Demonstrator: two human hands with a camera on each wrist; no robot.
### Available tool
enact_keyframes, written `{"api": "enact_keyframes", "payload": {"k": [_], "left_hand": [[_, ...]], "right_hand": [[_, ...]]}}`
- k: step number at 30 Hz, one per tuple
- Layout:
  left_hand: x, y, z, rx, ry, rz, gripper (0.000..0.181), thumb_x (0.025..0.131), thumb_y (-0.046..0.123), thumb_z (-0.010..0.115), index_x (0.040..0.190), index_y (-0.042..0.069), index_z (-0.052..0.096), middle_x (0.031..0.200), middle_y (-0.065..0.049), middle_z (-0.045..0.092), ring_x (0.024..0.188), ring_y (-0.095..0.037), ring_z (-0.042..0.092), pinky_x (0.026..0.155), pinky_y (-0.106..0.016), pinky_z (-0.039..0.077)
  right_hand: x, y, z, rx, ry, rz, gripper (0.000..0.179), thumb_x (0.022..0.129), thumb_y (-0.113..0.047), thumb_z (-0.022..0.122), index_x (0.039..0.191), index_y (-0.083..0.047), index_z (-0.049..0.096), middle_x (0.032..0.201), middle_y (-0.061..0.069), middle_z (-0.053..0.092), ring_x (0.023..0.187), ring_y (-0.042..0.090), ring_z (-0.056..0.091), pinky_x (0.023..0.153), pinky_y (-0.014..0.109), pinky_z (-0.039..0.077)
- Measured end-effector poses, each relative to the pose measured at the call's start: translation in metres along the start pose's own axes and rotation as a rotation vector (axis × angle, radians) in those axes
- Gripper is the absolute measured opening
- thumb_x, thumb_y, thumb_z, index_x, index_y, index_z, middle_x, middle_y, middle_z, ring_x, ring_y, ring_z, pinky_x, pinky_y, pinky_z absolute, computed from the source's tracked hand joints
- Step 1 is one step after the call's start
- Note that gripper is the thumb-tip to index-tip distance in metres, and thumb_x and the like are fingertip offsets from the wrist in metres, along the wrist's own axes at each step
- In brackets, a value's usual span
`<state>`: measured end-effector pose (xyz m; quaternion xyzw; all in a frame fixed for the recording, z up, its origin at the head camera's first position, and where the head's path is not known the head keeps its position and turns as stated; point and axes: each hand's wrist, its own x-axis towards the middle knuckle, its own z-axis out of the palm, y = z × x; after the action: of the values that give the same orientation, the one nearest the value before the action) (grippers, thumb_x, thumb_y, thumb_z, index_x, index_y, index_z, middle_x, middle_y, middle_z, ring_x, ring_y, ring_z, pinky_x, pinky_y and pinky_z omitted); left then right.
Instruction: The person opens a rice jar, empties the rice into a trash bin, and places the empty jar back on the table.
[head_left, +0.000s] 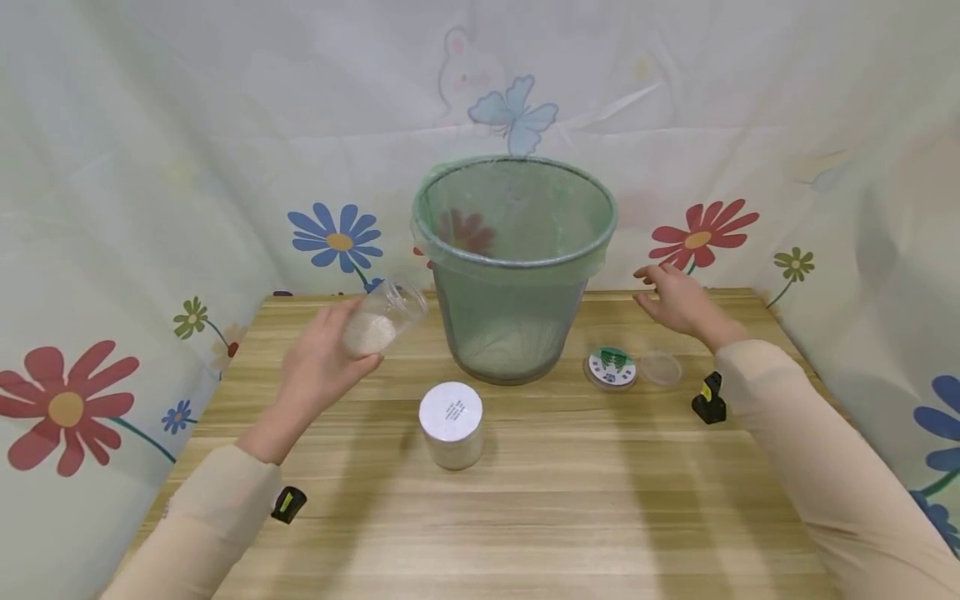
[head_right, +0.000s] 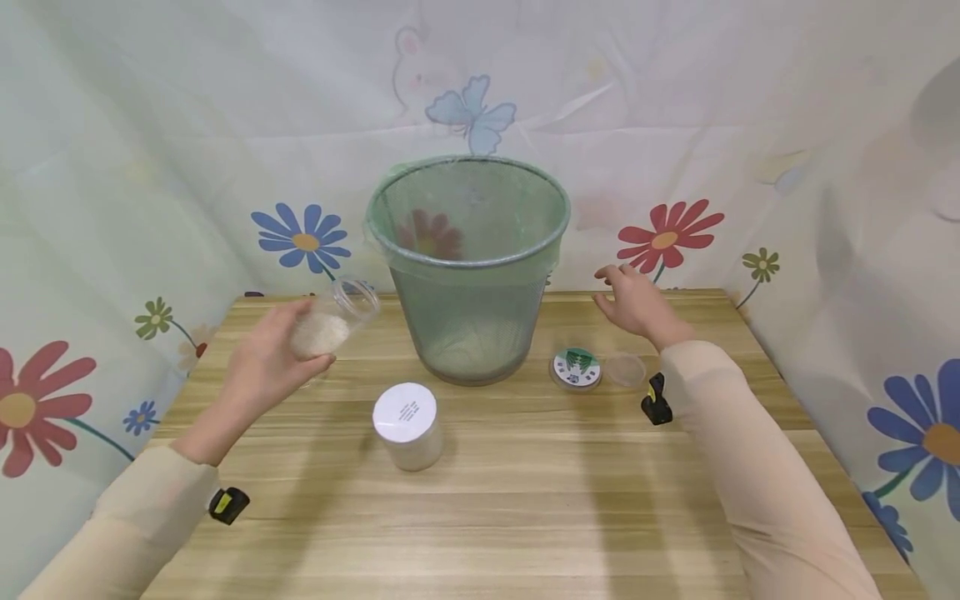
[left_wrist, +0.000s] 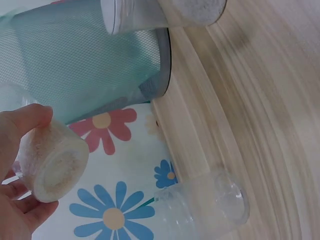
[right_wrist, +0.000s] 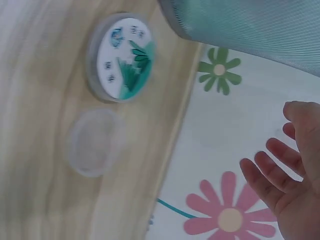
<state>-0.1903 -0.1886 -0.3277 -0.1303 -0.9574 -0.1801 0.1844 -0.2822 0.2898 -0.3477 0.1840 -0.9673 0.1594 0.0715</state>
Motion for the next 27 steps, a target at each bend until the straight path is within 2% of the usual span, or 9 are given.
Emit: {"api": "enact_keyframes", "payload": {"k": [7, 15, 19, 23, 27], "left_hand": [[0.008, -0.005, -0.010, 0.011, 0.004, -0.016, 0.077, 0.066, 0.027, 0.080, 0.130, 0.006, 0.043, 0.114, -0.018, 0.055, 0.093, -0.035, 0.057, 0.062, -0.048, 0.050], [0.020, -0.009, -0.021, 0.022, -0.010, -0.043, 0.076, 0.068, 0.025, 0.079, 0.131, 0.002, 0.043, 0.117, -0.021, 0.053, 0.099, -0.038, 0.054, 0.072, -0.051, 0.047], [0.027, -0.012, -0.027, 0.021, -0.015, -0.051, 0.078, 0.069, 0.026, 0.078, 0.134, 0.002, 0.041, 0.122, -0.022, 0.051, 0.105, -0.038, 0.051, 0.077, -0.053, 0.047], [0.036, -0.014, -0.033, 0.025, -0.001, -0.044, 0.077, 0.070, 0.025, 0.077, 0.133, 0.002, 0.041, 0.122, -0.022, 0.051, 0.103, -0.040, 0.052, 0.074, -0.055, 0.046], [0.046, -0.013, -0.040, 0.040, -0.004, -0.058, 0.074, 0.071, 0.027, 0.076, 0.132, 0.003, 0.041, 0.123, -0.021, 0.050, 0.100, -0.041, 0.053, 0.071, -0.055, 0.046]], "right_hand": [[0.014, -0.011, -0.024, -0.009, -0.031, 0.055, 0.037, 0.090, -0.017, 0.054, 0.120, 0.003, 0.050, 0.105, 0.026, 0.061, 0.093, 0.038, 0.060, 0.079, 0.052, 0.048], [0.024, -0.020, -0.043, -0.038, -0.026, 0.038, 0.034, 0.090, -0.017, 0.053, 0.116, 0.005, 0.053, 0.101, 0.025, 0.062, 0.088, 0.037, 0.061, 0.073, 0.050, 0.050], [0.030, -0.027, -0.052, -0.003, -0.053, 0.078, 0.036, 0.092, -0.020, 0.050, 0.119, 0.004, 0.051, 0.103, 0.026, 0.061, 0.076, 0.032, 0.064, 0.071, 0.048, 0.051], [0.036, -0.035, -0.061, 0.058, -0.118, 0.132, 0.041, 0.094, -0.022, 0.047, 0.124, 0.005, 0.046, 0.109, 0.031, 0.057, 0.060, 0.026, 0.065, 0.070, 0.047, 0.053], [0.041, -0.043, -0.071, 0.085, -0.136, 0.163, 0.043, 0.095, -0.024, 0.044, 0.127, 0.005, 0.044, 0.111, 0.032, 0.056, 0.060, 0.023, 0.066, 0.066, 0.043, 0.054]]}}
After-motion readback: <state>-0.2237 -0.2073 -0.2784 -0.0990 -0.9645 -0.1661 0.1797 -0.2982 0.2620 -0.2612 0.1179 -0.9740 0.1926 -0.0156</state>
